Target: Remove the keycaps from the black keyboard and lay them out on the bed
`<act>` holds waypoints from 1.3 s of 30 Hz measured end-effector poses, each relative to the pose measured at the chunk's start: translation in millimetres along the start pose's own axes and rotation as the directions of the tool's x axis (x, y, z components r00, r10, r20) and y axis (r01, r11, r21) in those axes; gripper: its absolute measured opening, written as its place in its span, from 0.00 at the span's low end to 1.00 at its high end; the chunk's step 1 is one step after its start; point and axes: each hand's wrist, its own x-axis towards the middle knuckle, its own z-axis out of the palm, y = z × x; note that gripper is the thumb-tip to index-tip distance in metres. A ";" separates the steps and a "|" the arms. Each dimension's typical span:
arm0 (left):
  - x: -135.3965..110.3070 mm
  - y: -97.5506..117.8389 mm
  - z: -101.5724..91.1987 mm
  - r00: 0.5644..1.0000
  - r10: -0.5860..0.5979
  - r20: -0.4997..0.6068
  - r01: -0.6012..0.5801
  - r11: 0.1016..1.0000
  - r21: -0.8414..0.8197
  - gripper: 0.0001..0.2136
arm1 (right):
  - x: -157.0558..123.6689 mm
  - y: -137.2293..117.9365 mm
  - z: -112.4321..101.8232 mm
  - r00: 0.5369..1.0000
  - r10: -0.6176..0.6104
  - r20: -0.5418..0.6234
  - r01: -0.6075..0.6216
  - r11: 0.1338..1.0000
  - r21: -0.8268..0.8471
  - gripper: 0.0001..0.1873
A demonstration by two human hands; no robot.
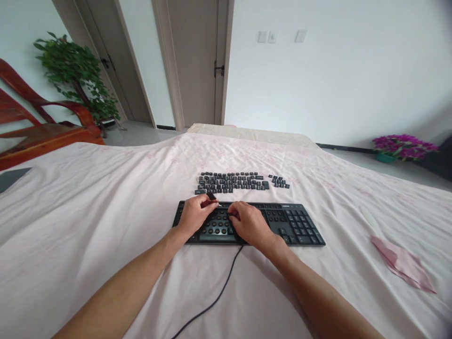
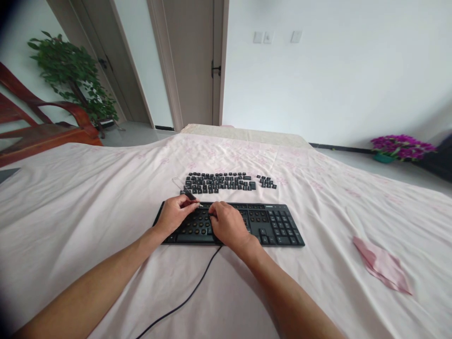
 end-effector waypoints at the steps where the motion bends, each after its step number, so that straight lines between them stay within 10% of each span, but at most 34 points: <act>1: 0.0 2.0 -0.5 1.000 -0.002 0.004 0.002 1.000 -0.007 0.10 | -0.6 0.0 0.2 1.000 0.000 0.003 0.000 1.000 0.002 0.08; 14: -1.1 3.3 -1.7 1.000 0.019 0.017 -0.019 1.000 -0.012 0.10 | 53.6 57.0 -21.3 0.970 0.240 -0.031 -0.236 0.967 0.100 0.05; 39: -0.8 5.0 -1.4 0.999 -0.003 0.032 0.004 1.000 -0.008 0.09 | 88.4 79.5 2.1 0.971 0.240 0.010 -0.236 0.961 -0.144 0.10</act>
